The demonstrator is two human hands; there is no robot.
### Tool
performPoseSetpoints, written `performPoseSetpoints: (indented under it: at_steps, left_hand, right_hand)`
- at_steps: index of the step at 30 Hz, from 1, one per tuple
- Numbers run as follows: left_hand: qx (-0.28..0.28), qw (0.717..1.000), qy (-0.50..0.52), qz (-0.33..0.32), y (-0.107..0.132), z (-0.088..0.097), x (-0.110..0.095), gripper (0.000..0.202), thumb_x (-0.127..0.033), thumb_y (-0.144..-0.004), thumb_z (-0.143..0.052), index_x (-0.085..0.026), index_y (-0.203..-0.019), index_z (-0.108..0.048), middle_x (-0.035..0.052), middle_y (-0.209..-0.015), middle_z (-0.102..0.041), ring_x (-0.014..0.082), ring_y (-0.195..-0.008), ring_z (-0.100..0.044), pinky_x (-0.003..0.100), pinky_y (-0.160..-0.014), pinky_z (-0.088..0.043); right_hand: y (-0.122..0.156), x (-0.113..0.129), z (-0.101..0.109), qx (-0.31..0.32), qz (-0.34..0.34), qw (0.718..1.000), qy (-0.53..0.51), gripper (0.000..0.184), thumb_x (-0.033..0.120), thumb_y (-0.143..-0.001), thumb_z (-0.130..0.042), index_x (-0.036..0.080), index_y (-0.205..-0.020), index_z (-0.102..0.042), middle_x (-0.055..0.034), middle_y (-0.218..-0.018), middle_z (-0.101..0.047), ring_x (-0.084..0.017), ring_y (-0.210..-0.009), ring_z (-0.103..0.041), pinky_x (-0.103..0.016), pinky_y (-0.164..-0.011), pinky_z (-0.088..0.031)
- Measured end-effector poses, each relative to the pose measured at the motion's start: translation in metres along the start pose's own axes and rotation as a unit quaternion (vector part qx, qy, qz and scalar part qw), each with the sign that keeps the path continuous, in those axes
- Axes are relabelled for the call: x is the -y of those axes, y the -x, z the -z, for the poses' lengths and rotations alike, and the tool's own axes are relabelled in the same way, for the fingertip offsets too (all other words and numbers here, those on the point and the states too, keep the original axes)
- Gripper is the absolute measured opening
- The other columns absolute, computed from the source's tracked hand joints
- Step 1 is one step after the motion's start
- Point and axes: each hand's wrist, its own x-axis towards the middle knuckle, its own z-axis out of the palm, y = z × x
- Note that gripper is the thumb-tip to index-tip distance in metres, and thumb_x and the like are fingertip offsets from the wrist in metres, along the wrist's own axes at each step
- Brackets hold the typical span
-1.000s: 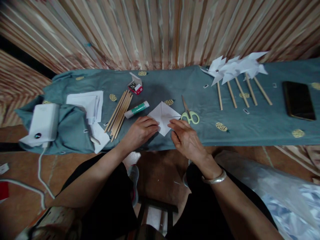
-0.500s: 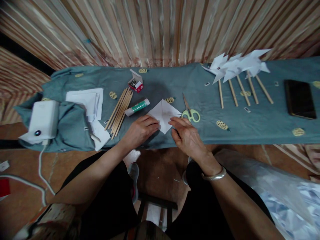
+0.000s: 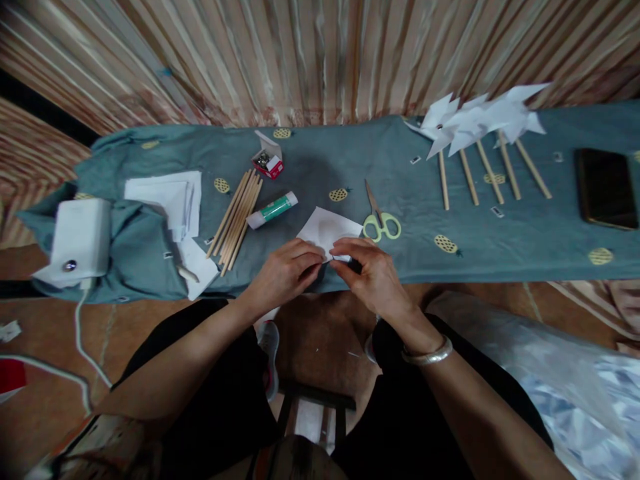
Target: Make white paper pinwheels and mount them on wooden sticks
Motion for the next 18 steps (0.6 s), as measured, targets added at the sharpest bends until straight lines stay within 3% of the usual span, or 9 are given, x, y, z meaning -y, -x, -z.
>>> performPoseSetpoints:
  at_steps: [3,10,18]
  left_hand:
    - [-0.010,0.999,0.026,0.015,0.004,-0.001,-0.003,0.018,-0.022,-0.094,-0.048,-0.015,-0.094,-0.065,0.0092,-0.097,-0.070,0.0201,-0.095,-0.062,0.036,-0.087,-0.051]
    - [-0.045,0.997,0.051,0.042,0.010,-0.005,-0.002,0.022,-0.024,-0.095,-0.049,-0.016,-0.112,-0.062,0.0082,-0.101,-0.070,0.0190,-0.095,-0.063,0.034,-0.087,-0.051]
    - [-0.053,0.995,0.073,0.044,0.009,-0.008,0.003,0.020,-0.019,-0.094,-0.050,-0.016,-0.103,-0.068,0.0078,-0.098,-0.070,0.0176,-0.092,-0.063,0.031,-0.085,-0.052]
  right_hand:
    - [0.000,-0.002,-0.004,-0.018,-0.018,0.999,-0.029,0.006,0.028,-0.083,-0.066,0.026,-0.083,-0.071,-0.0045,-0.103,-0.073,-0.024,-0.103,-0.065,-0.045,-0.097,-0.048]
    - [-0.006,0.001,-0.013,-0.054,-0.042,0.998,-0.010,0.007,0.026,-0.082,-0.065,0.026,-0.079,-0.071,-0.0055,-0.097,-0.073,-0.025,-0.098,-0.066,-0.046,-0.092,-0.051]
    - [-0.008,0.006,-0.016,-0.064,-0.044,0.996,0.045,0.009,0.023,-0.082,-0.063,0.026,-0.077,-0.069,-0.0042,-0.094,-0.073,-0.025,-0.095,-0.066,-0.045,-0.089,-0.052]
